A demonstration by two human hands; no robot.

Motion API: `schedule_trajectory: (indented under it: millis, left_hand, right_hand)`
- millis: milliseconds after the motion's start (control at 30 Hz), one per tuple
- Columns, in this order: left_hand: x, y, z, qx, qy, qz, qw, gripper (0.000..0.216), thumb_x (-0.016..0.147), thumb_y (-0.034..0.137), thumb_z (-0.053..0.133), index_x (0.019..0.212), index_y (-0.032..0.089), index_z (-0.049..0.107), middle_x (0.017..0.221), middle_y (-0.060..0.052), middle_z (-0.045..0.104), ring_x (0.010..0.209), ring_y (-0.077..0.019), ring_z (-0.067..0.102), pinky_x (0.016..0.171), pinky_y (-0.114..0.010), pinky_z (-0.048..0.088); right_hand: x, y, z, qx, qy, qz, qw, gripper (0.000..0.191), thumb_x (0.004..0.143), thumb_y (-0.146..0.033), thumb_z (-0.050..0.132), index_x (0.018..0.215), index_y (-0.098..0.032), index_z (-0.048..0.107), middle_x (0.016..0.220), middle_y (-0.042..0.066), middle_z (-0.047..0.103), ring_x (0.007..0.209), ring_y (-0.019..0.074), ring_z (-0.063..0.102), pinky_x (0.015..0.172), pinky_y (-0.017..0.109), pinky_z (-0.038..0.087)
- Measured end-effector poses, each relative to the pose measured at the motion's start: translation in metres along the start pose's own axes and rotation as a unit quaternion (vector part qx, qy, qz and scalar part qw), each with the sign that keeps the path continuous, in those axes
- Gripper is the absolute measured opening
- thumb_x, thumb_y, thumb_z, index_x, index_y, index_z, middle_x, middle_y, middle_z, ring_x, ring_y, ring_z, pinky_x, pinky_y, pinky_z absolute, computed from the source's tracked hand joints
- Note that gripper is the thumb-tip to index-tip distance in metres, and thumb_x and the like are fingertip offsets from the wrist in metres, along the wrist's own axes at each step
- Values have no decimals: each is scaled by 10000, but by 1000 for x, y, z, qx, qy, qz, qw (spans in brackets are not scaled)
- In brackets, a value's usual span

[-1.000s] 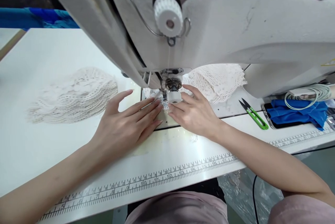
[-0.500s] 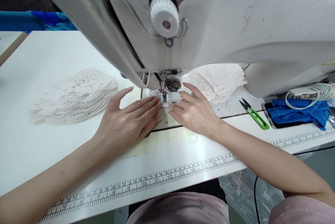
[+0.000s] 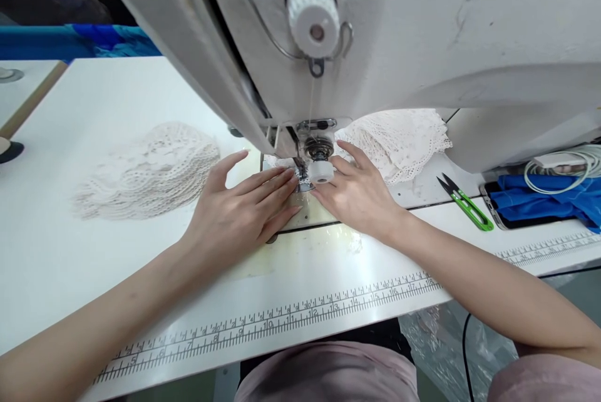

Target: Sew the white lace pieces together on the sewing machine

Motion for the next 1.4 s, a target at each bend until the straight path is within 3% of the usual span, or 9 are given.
schedule_trajectory:
  millis: [267, 433, 533, 633, 700, 767, 933, 1167, 1400]
  left_hand:
    - [0, 0, 1, -1, -20, -10, 1000, 272, 958, 277, 477, 1155, 158, 622, 1105, -86, 719, 1093, -225, 652, 1060, -517, 392]
    - [0, -14, 2, -13, -8, -33, 999, 251, 940, 261, 521, 1144, 160, 627, 1196, -80, 681, 1152, -238, 619, 1027, -467, 431]
    - [-1, -20, 4, 2, -37, -42, 998, 304, 949, 292, 504, 1193, 138, 599, 1246, -109, 650, 1176, -262, 598, 1031, -471, 415]
    - [-3, -14, -3, 46, -27, -19, 998, 314, 930, 350, 538, 1140, 134, 626, 938, -82, 740, 860, -242, 697, 910, -457, 457]
    - [-4, -10, -11, 53, 1, -13, 998, 251, 914, 317, 568, 1079, 145, 647, 636, 4, 679, 581, -180, 641, 757, -407, 468]
    - [-4, -8, -15, 31, 24, -16, 999, 170, 906, 248, 572, 1025, 160, 655, 554, 38, 623, 513, -155, 591, 668, -369, 445]
    - [-2, -14, -6, -93, -2, -36, 995, 225, 909, 147, 518, 1099, 194, 629, 1053, -50, 714, 942, -200, 657, 815, -363, 479]
    - [-2, -13, 2, -160, -50, -71, 983, 257, 919, 217, 522, 1138, 179, 653, 1054, -81, 683, 919, -221, 614, 801, -402, 477]
    - [-2, 4, -1, -41, -38, -19, 998, 320, 917, 338, 569, 1171, 157, 641, 1156, -82, 698, 1066, -266, 604, 838, -421, 441]
  right_hand:
    - [-1, 0, 4, -3, -4, 8, 1000, 332, 993, -306, 439, 858, -229, 733, 813, 5, 746, 975, 190, 625, 1079, 435, 364]
    - [-1, 1, 3, 1, 1, 14, 1000, 323, 989, -301, 450, 854, -213, 731, 847, 17, 748, 988, 180, 607, 1112, 421, 313]
    - [-1, 2, 2, -4, -1, 6, 1000, 295, 974, -247, 465, 847, -206, 727, 901, 14, 750, 1000, 184, 604, 1107, 420, 311]
    - [-1, 2, -3, -5, 2, -4, 1000, 267, 934, -120, 458, 924, -196, 714, 1011, 11, 739, 1023, 180, 602, 1074, 428, 343]
    - [-1, 3, -8, 6, 13, 2, 1000, 291, 915, -77, 449, 967, -204, 705, 1044, 5, 734, 1014, 172, 611, 1029, 420, 380]
    - [-1, 1, -12, 21, 22, 9, 1000, 297, 910, -70, 453, 999, -211, 700, 1037, -2, 738, 981, 170, 625, 973, 400, 417]
    - [-1, -11, -13, 79, 19, -5, 997, 311, 915, -67, 446, 1081, -187, 680, 1061, 4, 733, 902, 156, 642, 818, 309, 484]
    - [-1, -11, -5, 90, -22, 20, 995, 327, 863, 2, 402, 962, -124, 688, 1011, 82, 722, 820, 175, 630, 784, 329, 483]
    - [-3, -4, 2, 44, -46, 29, 998, 262, 877, -58, 433, 979, -151, 656, 1028, 90, 724, 1042, 209, 603, 948, 380, 420]
Point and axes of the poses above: each hand's wrist, its own x-axis towards the middle knuckle, its own z-axis out of the palm, y = z × x, the point moved 6 cm from there along x, towards the middle knuckle
